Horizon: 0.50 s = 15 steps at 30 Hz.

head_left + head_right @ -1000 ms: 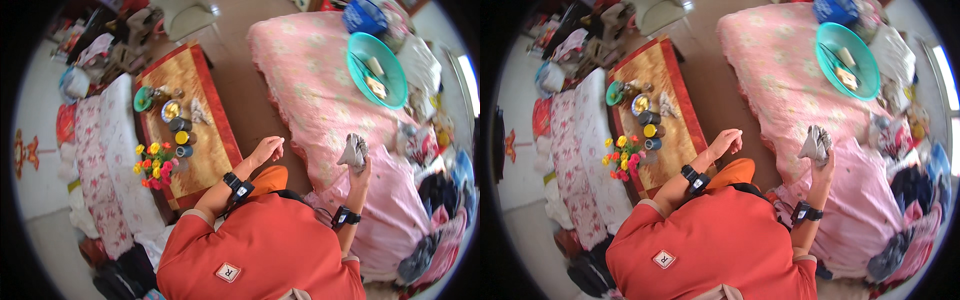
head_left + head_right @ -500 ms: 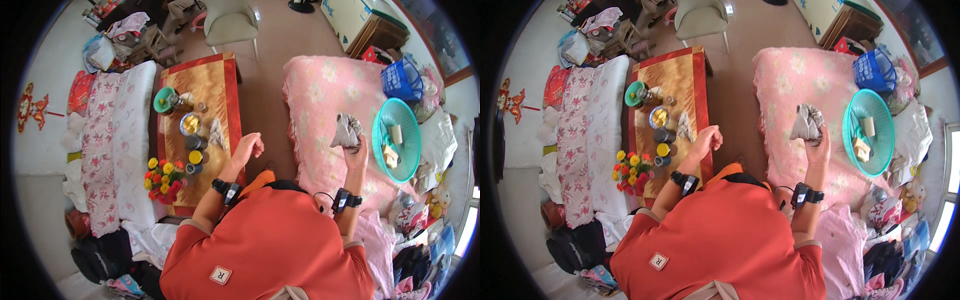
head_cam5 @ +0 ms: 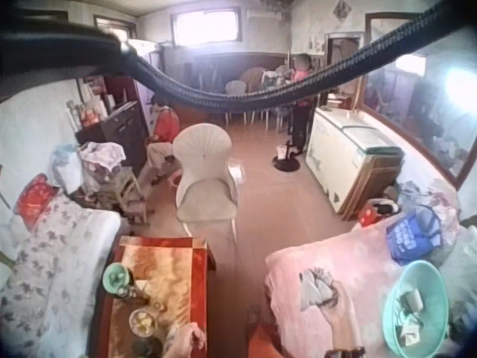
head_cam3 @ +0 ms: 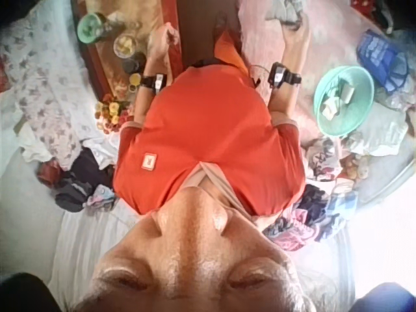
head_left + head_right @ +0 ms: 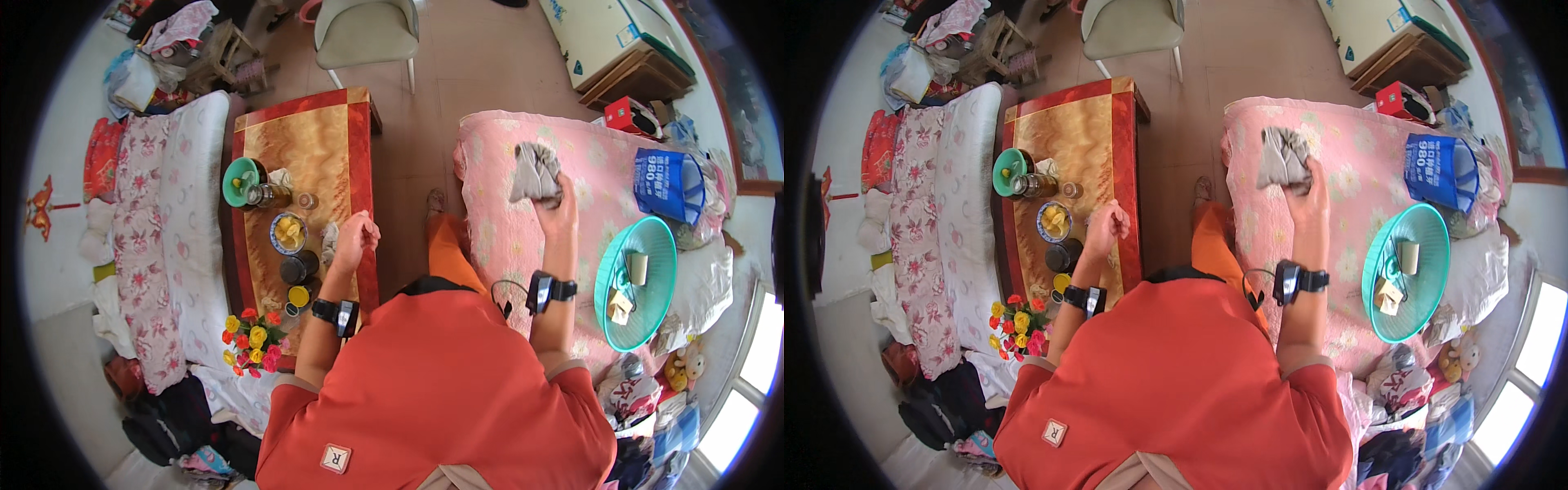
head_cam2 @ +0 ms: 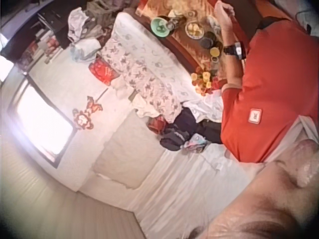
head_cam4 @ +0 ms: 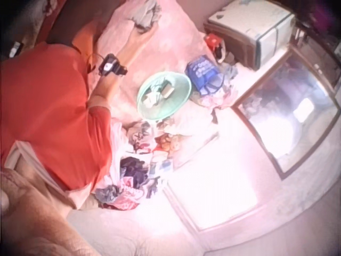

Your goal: The person wipes a low table with a cloth, then moves to a wall and wipes a power outlet with the same cloth. The person remains seated on the floor throughout the task.

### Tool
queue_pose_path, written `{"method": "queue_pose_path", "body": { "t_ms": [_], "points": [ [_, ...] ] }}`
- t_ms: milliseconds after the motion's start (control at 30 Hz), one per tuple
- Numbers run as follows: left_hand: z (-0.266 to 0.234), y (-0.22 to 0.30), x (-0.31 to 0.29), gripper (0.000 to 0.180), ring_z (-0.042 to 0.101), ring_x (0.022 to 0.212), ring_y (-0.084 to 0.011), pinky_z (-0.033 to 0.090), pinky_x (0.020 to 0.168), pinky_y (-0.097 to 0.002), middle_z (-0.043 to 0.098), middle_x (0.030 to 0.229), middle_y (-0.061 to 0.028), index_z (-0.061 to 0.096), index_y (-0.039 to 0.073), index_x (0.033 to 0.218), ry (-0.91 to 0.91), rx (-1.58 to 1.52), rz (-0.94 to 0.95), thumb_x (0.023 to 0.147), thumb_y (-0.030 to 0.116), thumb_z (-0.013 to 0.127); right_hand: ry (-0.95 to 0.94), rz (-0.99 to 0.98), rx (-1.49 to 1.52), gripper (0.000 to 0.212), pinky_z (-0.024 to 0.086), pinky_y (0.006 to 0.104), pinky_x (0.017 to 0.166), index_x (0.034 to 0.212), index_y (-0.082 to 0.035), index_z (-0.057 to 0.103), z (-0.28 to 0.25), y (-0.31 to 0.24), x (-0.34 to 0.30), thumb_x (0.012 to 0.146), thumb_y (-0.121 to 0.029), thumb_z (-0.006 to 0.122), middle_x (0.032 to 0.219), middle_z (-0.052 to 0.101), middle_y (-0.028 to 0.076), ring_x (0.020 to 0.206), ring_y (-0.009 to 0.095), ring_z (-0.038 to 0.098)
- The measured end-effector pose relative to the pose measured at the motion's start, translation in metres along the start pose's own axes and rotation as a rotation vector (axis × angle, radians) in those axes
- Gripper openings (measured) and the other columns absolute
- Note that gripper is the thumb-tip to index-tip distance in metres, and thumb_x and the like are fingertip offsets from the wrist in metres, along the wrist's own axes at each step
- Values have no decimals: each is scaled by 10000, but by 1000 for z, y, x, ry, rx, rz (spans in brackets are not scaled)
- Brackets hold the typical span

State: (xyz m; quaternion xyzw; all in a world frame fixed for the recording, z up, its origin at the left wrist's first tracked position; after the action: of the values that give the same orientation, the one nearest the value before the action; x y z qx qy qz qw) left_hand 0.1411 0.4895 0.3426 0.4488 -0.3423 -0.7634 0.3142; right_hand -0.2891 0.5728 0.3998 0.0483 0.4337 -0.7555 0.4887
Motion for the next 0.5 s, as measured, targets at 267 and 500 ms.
{"method": "queue_pose_path", "body": {
  "t_ms": [267,500],
  "points": [
    [9,94,138,344,535,582,-148,439,514,-275,581,703,-79,499,114,762,125,-67,-48,1044,308,461,-114,98,-8,318,478,488,961,1207,-71,635,135,-4,166,932,-229,625,1219,655,80,1147,257,595],
    [6,169,260,341,544,619,-160,439,569,-288,572,716,-68,493,115,795,187,-75,-5,1044,347,466,-65,153,-71,318,458,458,981,1206,-98,642,232,-16,307,925,-247,631,1222,659,53,1158,241,589]
  ]
}}
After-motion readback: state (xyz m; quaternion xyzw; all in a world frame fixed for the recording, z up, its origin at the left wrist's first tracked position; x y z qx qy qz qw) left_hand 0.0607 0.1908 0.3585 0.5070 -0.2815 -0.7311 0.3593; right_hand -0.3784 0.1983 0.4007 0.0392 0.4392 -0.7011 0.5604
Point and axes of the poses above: each hand's wrist, its own x-axis towards the middle knuckle, its own z-axis out of the palm, y = z × x, the point moved 8 cm from there along x, towards the middle knuckle
